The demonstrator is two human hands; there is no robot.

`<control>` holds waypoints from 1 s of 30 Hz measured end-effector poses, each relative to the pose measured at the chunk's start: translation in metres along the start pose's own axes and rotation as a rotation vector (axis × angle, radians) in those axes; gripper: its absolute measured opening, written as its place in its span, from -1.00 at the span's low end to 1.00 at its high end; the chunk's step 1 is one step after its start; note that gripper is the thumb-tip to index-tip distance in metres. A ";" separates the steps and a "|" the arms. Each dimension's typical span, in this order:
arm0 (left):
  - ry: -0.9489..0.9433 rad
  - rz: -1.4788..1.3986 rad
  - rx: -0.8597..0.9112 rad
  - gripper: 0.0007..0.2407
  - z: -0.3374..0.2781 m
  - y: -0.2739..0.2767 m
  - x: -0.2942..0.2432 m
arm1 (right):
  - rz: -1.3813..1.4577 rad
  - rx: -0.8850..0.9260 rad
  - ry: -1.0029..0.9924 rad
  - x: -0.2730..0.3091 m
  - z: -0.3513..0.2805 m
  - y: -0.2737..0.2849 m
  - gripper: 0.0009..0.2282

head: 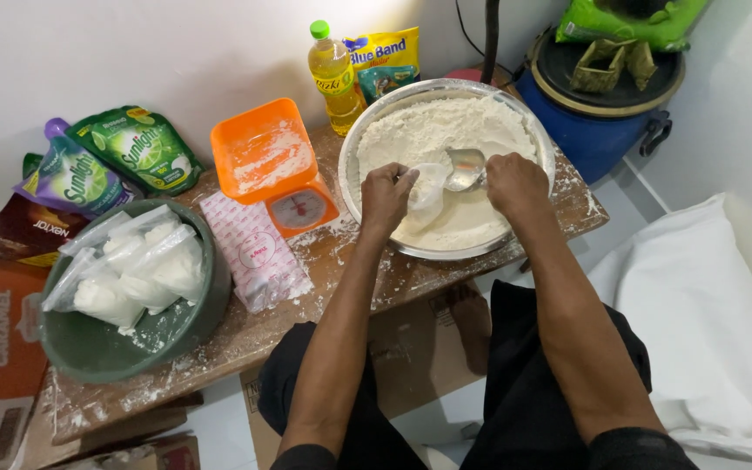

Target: The person is weighing small bags of flour on an analog scale and then emptying or placing them into a large bowl.

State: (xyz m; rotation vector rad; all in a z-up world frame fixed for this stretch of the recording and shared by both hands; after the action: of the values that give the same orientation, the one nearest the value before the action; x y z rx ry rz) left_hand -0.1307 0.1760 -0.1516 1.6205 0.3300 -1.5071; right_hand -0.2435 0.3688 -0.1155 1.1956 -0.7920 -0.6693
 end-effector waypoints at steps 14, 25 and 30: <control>-0.015 -0.160 -0.022 -0.82 -0.005 -0.036 0.011 | -0.014 -0.011 -0.144 -0.015 -0.035 0.088 -0.80; 0.002 -0.064 -0.027 -0.81 -0.004 -0.043 0.013 | -0.096 0.043 -0.035 0.018 -0.067 0.121 -0.79; -0.005 -0.066 -0.015 -0.81 0.004 -0.062 0.036 | -0.325 -0.094 0.178 0.032 -0.043 0.090 -0.76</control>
State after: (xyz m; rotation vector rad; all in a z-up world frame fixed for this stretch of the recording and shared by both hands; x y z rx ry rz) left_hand -0.1682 0.1964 -0.2091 1.6076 0.3949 -1.5542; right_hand -0.1862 0.3884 -0.0299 1.2905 -0.4160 -0.8427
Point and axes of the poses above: each hand's wrist, its own z-axis towards the middle knuckle, its own y-axis out of the back of the hand, x = y × z, the point moved 1 cm from there along z, towards the middle knuckle, and after that the axes turned 11 degrees about -x, right-handed, at the moved point
